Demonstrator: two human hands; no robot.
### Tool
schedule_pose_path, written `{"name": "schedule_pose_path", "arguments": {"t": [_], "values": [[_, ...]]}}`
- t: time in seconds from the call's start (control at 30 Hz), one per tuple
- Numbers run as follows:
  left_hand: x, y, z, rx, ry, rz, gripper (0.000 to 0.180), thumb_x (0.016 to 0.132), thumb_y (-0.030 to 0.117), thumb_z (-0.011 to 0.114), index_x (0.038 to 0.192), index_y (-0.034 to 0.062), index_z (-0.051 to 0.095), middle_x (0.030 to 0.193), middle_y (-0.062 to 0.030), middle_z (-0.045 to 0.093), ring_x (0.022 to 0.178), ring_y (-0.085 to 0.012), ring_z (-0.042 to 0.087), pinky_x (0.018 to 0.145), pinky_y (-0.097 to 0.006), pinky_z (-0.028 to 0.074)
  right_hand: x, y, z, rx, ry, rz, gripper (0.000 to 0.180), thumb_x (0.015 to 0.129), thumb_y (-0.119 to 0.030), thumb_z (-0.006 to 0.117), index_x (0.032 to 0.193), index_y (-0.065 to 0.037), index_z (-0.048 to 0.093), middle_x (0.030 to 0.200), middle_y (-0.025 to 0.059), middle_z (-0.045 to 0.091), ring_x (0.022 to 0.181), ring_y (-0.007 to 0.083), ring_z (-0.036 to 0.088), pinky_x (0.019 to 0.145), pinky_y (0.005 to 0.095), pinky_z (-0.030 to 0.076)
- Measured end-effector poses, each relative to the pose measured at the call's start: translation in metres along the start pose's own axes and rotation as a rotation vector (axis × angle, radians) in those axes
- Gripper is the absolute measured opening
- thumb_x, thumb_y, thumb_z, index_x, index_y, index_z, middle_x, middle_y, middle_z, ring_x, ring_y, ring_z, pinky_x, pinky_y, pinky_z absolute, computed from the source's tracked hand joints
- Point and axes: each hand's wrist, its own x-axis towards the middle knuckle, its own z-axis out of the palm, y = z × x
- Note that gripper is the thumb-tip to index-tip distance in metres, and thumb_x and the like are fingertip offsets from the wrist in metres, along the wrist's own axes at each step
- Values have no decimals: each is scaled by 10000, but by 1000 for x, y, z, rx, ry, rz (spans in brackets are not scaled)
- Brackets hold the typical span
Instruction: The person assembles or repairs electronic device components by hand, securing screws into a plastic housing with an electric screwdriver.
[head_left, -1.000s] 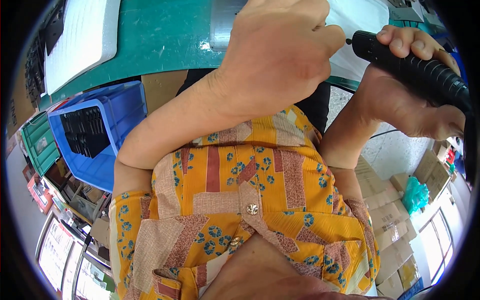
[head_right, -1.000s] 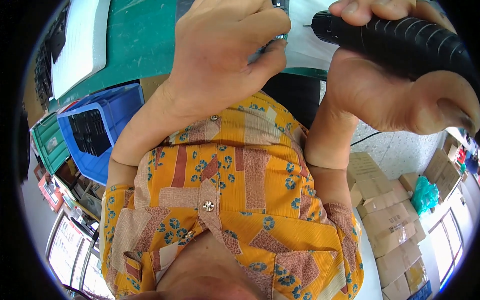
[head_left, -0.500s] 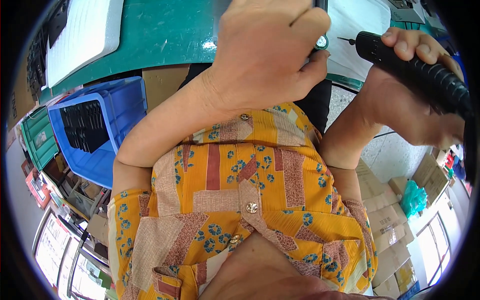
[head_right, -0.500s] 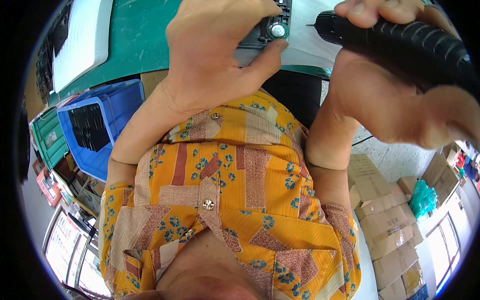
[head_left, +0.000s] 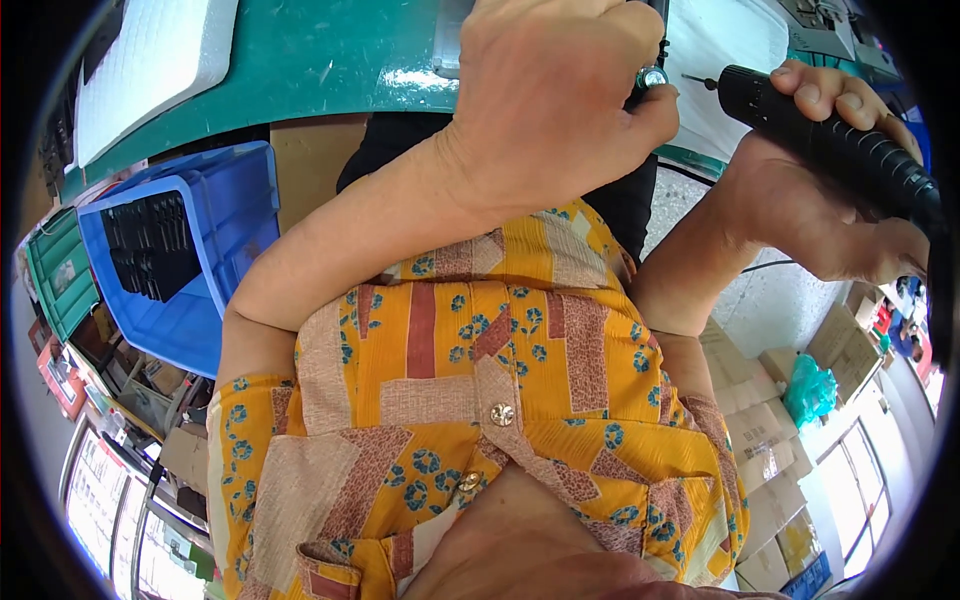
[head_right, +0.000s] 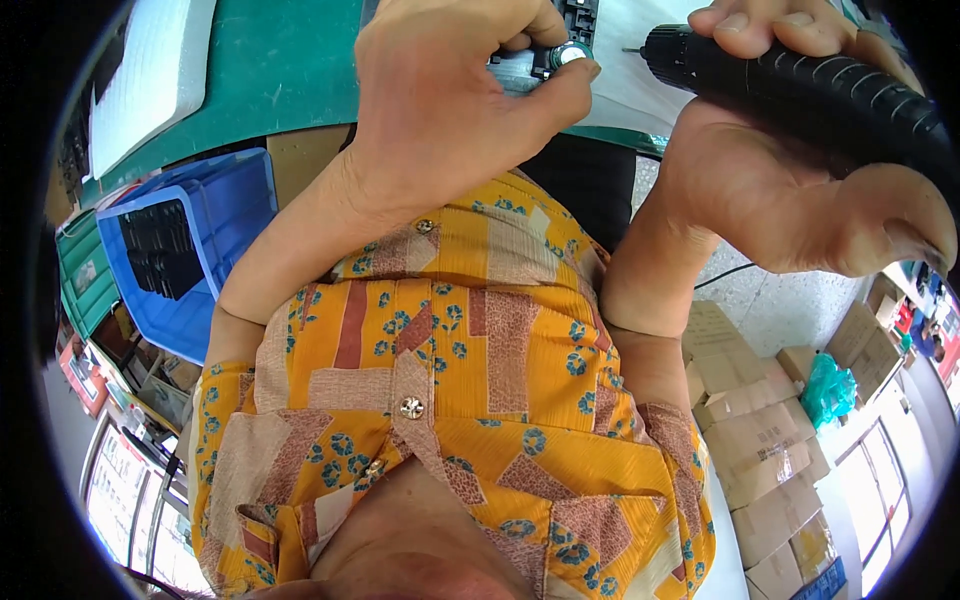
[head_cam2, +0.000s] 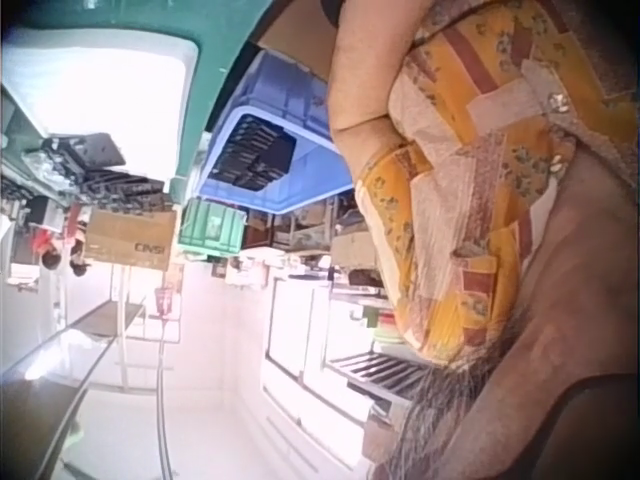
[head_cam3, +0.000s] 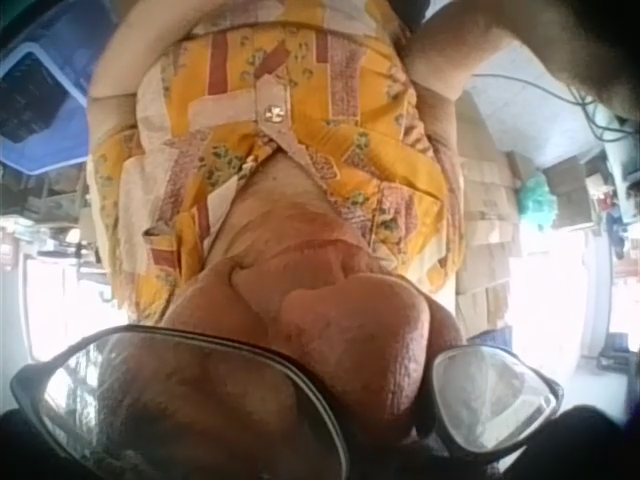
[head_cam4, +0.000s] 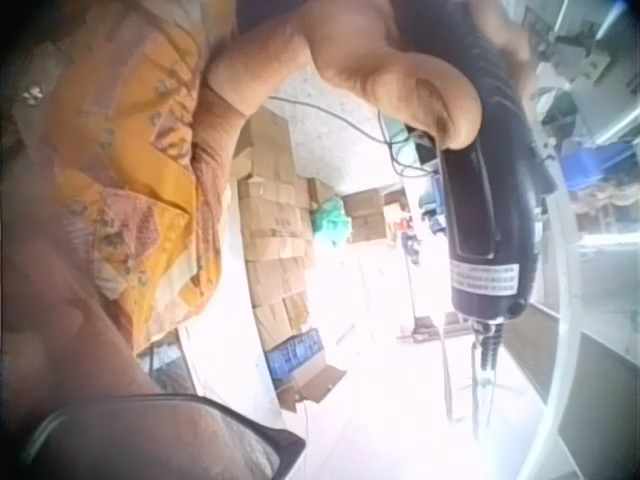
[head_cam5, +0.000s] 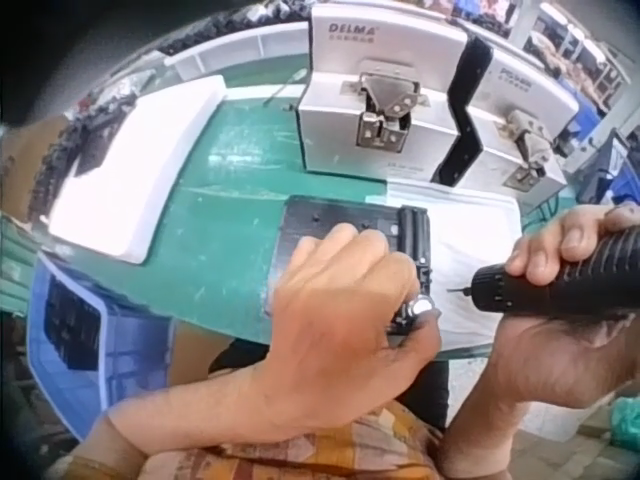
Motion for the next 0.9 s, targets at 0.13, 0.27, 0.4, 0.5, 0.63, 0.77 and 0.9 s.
{"name": "schedule_pose_path", "arguments": {"t": [0.13, 0.27, 0.4, 0.5, 0.63, 0.77, 0.9], "values": [[2, 5, -3, -145, 2, -106, 215, 668, 91, 760, 757, 69, 566, 767, -90, 524, 789, -293, 542, 690, -414, 385, 0, 0, 0, -7, -9, 13, 931, 831, -899, 481, 1143, -37, 646, 958, 197, 650, 763, 324, 639, 722, 525, 542], [3, 8, -1, -120, 45, -97, 216, 665, 87, 759, 758, 61, 567, 781, -99, 548, 806, -300, 555, 702, -414, 401, 4, -1, -10, -12, -39, 40, 931, 829, -898, 485, 1145, -38, 646, 956, 195, 652, 764, 324, 637, 724, 525, 540], [3, 10, 0, -97, 56, -103, 209, 670, 79, 755, 758, 58, 567, 785, -105, 556, 811, -306, 560, 707, -417, 407, 10, -2, -20, -24, -71, 52, 930, 826, -898, 489, 1147, -39, 647, 954, 193, 654, 765, 324, 635, 726, 524, 539], [2, 9, -1, -89, 63, -90, 209, 667, 75, 756, 752, 62, 565, 780, -100, 557, 812, -305, 564, 708, -418, 408, 13, -9, -18, -37, -96, 58, 930, 825, -898, 492, 1148, -40, 647, 952, 192, 656, 765, 324, 634, 728, 524, 537], [0, 8, -8, -145, 12, -119, 213, 685, 88, 788, 771, 68, 594, 784, -89, 568, 808, -297, 569, 705, -413, 405, 13, -5, -11, -54, -127, 67, 929, 823, -898, 496, 1150, -41, 647, 950, 190, 658, 766, 324, 633, 730, 523, 536], [-2, 5, -12, -151, 32, -88, 206, 705, 97, 817, 818, 74, 646, 789, -86, 576, 797, -289, 571, 704, -401, 399, 13, -8, -12, -60, -149, 84, 929, 820, -897, 501, 1152, -42, 647, 948, 188, 660, 767, 324, 631, 732, 522, 534], [-9, -4, -7, 46, 124, 154, 230, 670, 100, 827, 825, 72, 660, 770, -78, 555, 761, -275, 559, 690, -399, 392, 15, -12, -22, -67, -161, 107, 929, 818, -897, 505, 1154, -43, 647, 946, 186, 662, 768, 324, 629, 734, 522, 533]]}}
